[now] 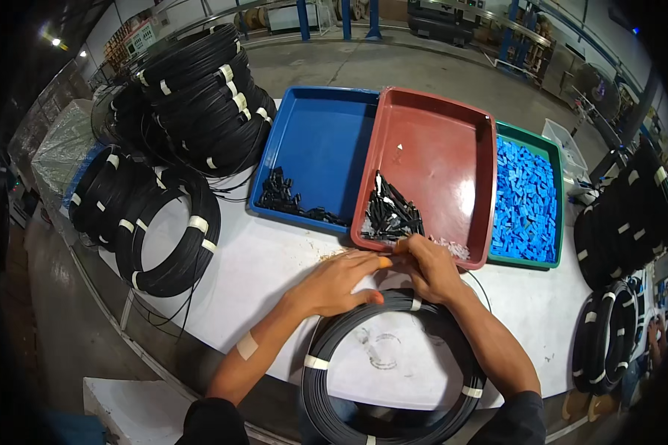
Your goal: The person takes connector components from trays and attaches them by hand to the ends of coiled cables, moves the assembled cable coil, and continues assembling components onto another cable coil.
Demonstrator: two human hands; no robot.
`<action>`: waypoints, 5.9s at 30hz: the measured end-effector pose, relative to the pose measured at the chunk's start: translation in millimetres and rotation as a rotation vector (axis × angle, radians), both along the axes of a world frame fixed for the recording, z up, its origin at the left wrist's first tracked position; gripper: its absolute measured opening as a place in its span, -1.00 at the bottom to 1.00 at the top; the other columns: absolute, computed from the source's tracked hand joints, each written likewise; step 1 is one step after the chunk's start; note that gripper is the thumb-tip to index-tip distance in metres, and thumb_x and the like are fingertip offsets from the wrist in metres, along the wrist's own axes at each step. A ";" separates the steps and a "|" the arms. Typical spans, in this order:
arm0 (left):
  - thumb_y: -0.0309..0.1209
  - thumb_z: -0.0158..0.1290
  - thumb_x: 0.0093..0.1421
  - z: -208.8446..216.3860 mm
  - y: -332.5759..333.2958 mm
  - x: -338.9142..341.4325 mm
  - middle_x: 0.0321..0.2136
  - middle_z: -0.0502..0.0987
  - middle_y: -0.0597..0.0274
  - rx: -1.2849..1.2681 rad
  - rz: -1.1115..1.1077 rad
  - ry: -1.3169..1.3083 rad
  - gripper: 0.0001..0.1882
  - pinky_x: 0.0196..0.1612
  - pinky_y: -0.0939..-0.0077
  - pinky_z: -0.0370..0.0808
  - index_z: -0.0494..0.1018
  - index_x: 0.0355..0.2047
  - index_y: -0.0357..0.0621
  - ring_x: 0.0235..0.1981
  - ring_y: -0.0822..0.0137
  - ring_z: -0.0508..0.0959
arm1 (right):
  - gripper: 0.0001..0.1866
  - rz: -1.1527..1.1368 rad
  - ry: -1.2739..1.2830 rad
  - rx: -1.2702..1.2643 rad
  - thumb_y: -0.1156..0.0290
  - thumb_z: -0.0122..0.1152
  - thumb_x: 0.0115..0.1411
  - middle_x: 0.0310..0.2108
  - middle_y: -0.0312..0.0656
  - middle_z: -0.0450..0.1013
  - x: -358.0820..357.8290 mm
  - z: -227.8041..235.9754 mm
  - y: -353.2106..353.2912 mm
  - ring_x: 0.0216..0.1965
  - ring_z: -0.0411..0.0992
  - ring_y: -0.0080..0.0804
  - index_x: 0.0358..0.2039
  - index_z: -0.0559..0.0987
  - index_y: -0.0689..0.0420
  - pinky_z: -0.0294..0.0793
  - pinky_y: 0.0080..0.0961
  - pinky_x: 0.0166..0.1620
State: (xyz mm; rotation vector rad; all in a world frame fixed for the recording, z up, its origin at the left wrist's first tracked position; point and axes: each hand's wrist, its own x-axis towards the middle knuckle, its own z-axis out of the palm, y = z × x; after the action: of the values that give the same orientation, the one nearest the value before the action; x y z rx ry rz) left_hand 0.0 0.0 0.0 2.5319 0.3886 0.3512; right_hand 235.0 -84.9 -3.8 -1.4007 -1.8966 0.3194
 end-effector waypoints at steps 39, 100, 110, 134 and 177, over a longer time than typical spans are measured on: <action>-0.78 0.03 0.20 6.0 160.5 -40.7 -0.31 0.54 0.18 -0.143 0.599 -0.529 -0.68 -0.27 0.57 0.55 0.53 -0.06 -0.25 -0.38 0.40 0.58 | -0.84 0.012 -0.239 0.170 0.50 0.24 0.11 -0.40 -0.15 0.51 -5.7 7.5 -1.4 -0.41 0.55 -0.10 -0.26 0.55 0.12 0.50 -0.18 -0.40; -0.60 0.42 -0.10 5.3 -34.2 49.1 -0.40 0.71 0.13 0.106 -0.100 -0.588 -0.73 -0.33 0.49 0.64 0.68 -0.32 -0.22 -0.42 0.31 0.71 | -0.80 -0.009 -0.141 0.469 0.56 0.39 -0.05 -0.47 -0.18 0.45 11.7 4.9 -78.9 -0.47 0.47 -0.21 -0.35 0.60 0.16 0.41 -0.32 -0.40; -0.55 0.43 -0.07 6.9 -39.5 49.6 -0.31 0.73 0.11 0.022 -0.023 -0.686 -0.63 -0.22 0.55 0.68 0.65 -0.20 -0.29 -0.31 0.32 0.75 | -0.72 -0.056 0.031 0.259 0.63 0.36 0.05 -0.39 -0.13 0.53 6.8 9.9 -82.1 -0.41 0.55 -0.16 -0.18 0.61 0.19 0.54 -0.31 -0.37; -0.57 0.27 0.05 11.0 -34.3 38.7 -0.42 0.71 0.10 -0.112 -0.053 -0.610 -0.71 -0.23 0.54 0.60 0.61 -0.17 -0.32 -0.32 0.32 0.72 | -0.84 0.098 -0.019 0.325 0.51 0.35 0.05 -0.37 -0.14 0.49 12.6 4.7 -76.6 -0.42 0.53 -0.12 -0.31 0.62 0.18 0.54 -0.27 -0.37; -0.73 0.20 0.07 23.6 -17.8 64.2 -0.25 0.63 -0.06 -0.697 -0.067 -0.517 -0.76 -0.08 0.47 0.64 0.42 -0.29 -0.27 -0.19 0.35 0.65 | -0.82 -0.042 0.013 0.356 0.55 0.35 0.02 -0.20 -0.08 0.60 12.6 4.3 -76.6 -0.22 0.61 -0.12 -0.31 0.63 0.17 0.61 -0.31 -0.17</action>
State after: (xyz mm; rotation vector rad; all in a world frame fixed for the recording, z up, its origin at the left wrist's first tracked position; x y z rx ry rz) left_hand 64.2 -17.8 23.6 1.6950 0.1749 0.6850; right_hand 247.6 -161.5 0.6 -1.1918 -1.8036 -0.0312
